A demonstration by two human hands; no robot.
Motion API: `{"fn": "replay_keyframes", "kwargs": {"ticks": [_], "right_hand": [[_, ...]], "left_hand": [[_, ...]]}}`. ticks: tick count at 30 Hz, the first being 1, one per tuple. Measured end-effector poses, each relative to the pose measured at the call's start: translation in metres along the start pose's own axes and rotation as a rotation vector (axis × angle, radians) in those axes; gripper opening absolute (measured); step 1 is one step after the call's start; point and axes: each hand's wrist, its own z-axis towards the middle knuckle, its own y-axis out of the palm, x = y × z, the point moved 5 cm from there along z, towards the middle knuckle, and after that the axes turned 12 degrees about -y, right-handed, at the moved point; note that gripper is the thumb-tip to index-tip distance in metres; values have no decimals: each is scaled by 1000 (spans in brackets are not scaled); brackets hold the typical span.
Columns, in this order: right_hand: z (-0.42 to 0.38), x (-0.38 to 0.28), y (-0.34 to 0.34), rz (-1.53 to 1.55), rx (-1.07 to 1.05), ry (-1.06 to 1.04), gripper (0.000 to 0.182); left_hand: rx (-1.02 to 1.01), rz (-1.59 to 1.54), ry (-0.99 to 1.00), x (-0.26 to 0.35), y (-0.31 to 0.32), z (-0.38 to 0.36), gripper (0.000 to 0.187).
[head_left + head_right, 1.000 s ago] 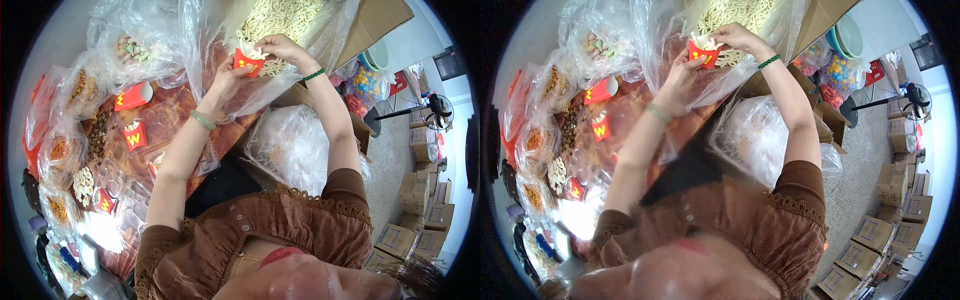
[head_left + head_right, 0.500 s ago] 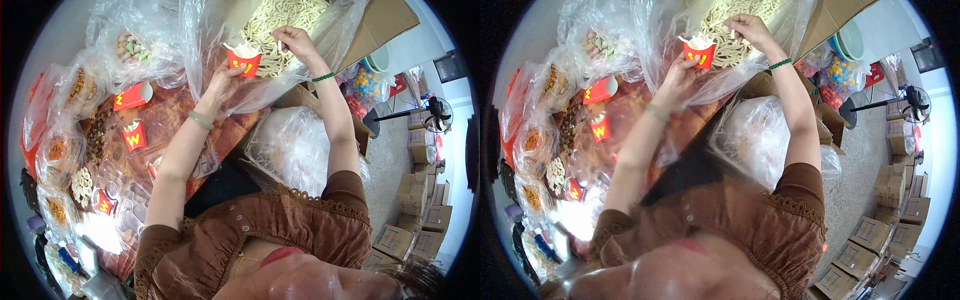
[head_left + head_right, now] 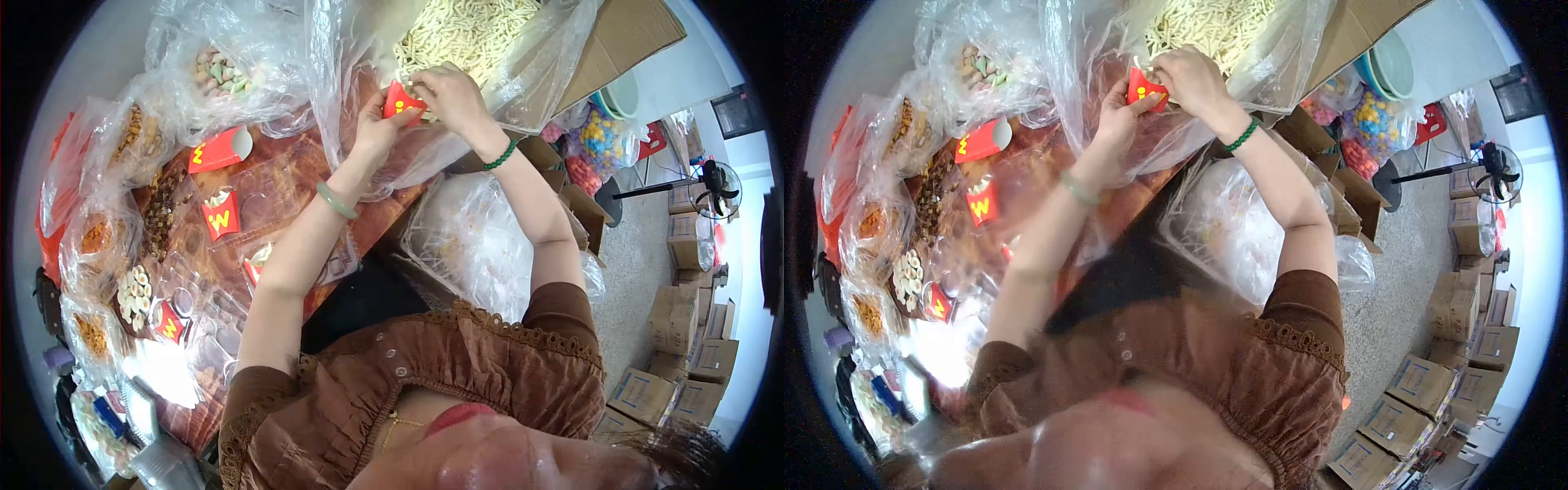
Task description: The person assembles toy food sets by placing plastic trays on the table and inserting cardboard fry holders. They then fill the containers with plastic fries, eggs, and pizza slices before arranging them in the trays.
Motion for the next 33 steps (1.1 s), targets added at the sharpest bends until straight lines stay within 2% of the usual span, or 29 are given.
{"fn": "replay_keyframes", "kwargs": {"ticks": [2, 4, 5, 7, 8, 10, 11, 13, 15, 17, 21, 23, 24, 26, 27, 29, 32, 33], "right_hand": [[2, -10, -3, -72, 2, -89, 18], [5, -10, 2, 170, -188, 34, 15], [5, -9, 2, 172, -186, 32, 15], [4, -7, 4, 383, -230, 181, 17], [3, -12, 2, 384, -229, 173, 17], [10, -39, -20, 400, -52, 113, 21], [12, -44, -20, 409, -59, 104, 21], [16, -70, -24, 301, -64, -296, 21], [19, -89, -24, 288, -42, -404, 20], [22, -105, -22, 367, -42, -353, 18], [32, -133, -9, 666, -228, 23, 17], [40, -147, 2, 702, -179, 28, 22], [43, -163, 3, 837, -232, 41, 23], [48, -186, 4, 878, -287, 67, 21], [49, -196, 6, 906, -338, 108, 19], [50, -224, 3, 984, -374, 76, 18], [54, -258, -2, 860, -118, -135, 19], [56, -266, 3, 872, -129, -152, 19]], "left_hand": [[30, 8, 33, 3, 0, -5, 44], [54, 51, 46, 3, -2, -11, 44], [76, 92, 54, 3, -3, -14, 43], [84, 83, 59, 4, 0, -28, 43], [92, 71, 66, 7, 1, -35, 42], [114, 96, 71, 11, 2, -47, 42], [133, 120, 66, 12, 1, -54, 42], [155, 128, 118, 11, -3, -63, 41], [197, 201, 157, 20, -6, -84, 40], [203, 183, 173, 30, -9, -105, 41], [290, 262, 247, 42, -21, -150, 43], [307, 281, 254, 41, -34, -167, 42], [329, 281, 277, 45, -36, -180, 42], [369, 278, 312, 53, -43, -205, 41], [349, 177, 316, 56, -47, -217, 41], [348, 68, 336, 64, -56, -241, 40], [372, -78, 324, 70, -67, -275, 38], [383, -127, 371, 74, -69, -287, 39]]}}
